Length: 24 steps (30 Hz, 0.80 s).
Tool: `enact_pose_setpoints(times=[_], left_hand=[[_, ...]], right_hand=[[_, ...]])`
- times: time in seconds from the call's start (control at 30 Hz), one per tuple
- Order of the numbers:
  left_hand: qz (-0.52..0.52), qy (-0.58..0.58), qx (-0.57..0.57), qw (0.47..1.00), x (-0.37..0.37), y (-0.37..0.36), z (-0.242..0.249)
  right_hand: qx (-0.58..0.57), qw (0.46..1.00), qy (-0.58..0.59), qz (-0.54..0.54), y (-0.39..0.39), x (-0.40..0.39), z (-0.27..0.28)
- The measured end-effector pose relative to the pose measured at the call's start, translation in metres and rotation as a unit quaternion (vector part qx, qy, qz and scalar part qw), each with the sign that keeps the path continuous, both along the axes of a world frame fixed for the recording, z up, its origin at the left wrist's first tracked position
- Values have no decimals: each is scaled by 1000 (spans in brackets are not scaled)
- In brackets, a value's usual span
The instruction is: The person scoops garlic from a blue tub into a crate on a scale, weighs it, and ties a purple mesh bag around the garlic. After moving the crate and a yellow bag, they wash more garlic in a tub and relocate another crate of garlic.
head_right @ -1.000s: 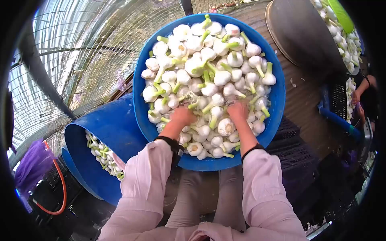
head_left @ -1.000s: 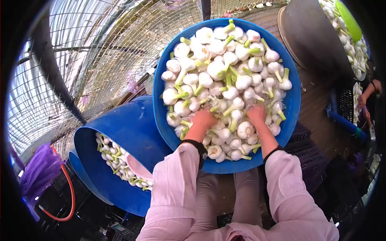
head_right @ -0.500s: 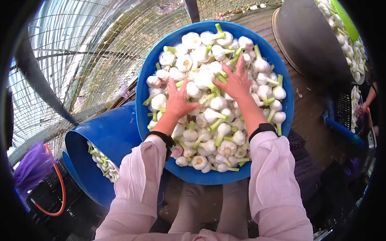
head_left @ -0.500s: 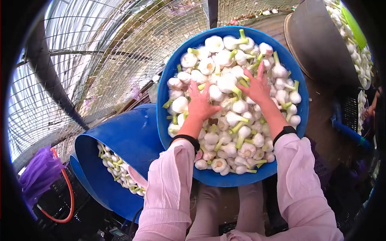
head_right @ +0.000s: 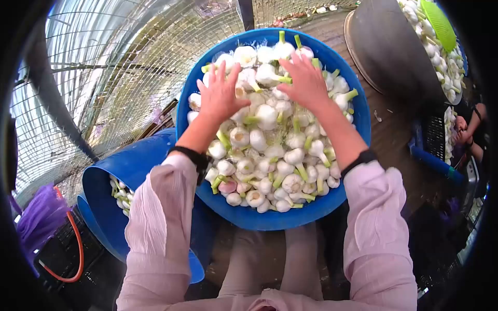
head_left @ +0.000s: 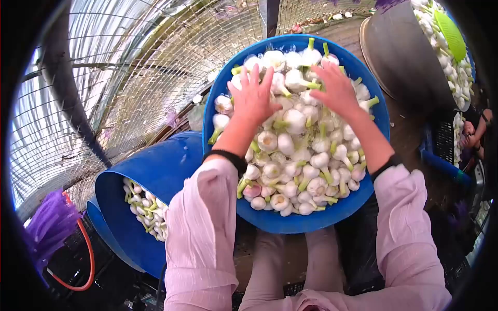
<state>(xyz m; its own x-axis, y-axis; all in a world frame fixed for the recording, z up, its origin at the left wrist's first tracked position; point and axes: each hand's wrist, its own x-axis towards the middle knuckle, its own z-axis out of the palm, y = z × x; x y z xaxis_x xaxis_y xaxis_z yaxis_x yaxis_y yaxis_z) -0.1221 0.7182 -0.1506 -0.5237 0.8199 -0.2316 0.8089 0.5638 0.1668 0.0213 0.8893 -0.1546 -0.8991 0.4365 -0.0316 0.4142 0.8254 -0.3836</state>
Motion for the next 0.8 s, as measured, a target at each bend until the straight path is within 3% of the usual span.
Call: enact_pose_setpoints(times=[0.03,0.07,0.1,0.17,0.2,0.27,0.3,0.33,0.4,0.47,0.57,0.63,0.7,0.8], left_hand=[[42,24,-17,999,-8,10,2],[55,7,-49,997,-10,10,-3],[69,-10,-83,994,-10,5,-11],[37,-67,-121,990,-2,-10,-30],[25,-85,-116,989,5,-22,-37],[3,-131,-117,984,20,-39,-45],[-41,-123,-86,988,36,-54,-76],[23,-149,-109,983,56,-55,-49],[-30,-171,-90,981,76,-59,-24],[-119,-160,-90,976,105,-70,1],[-188,-183,-143,954,145,-98,31],[-243,-154,-174,942,173,-126,15],[-322,-88,-172,927,189,-156,-27],[-368,4,-170,914,176,-157,-69]], right_hand=[[-4,999,-40,-32,4,-22,-2],[-79,995,-17,-63,13,-37,-35],[-38,994,-62,-76,4,-48,-45],[-77,986,-93,-114,-28,-45,-60],[-118,969,-184,-114,-46,-40,-47],[-91,980,-171,-49,-78,-5,-79],[-166,961,-215,-40,-87,4,-73],[-238,936,-257,-30,-92,12,-61],[-216,933,-286,27,-103,32,-18],[-147,974,-172,24,-122,77,11],[-97,977,-188,-20,-143,134,49],[-95,977,-181,-54,-156,163,37],[-79,988,-134,-1,-167,183,-12],[-1,993,-119,6,-155,152,-53]])
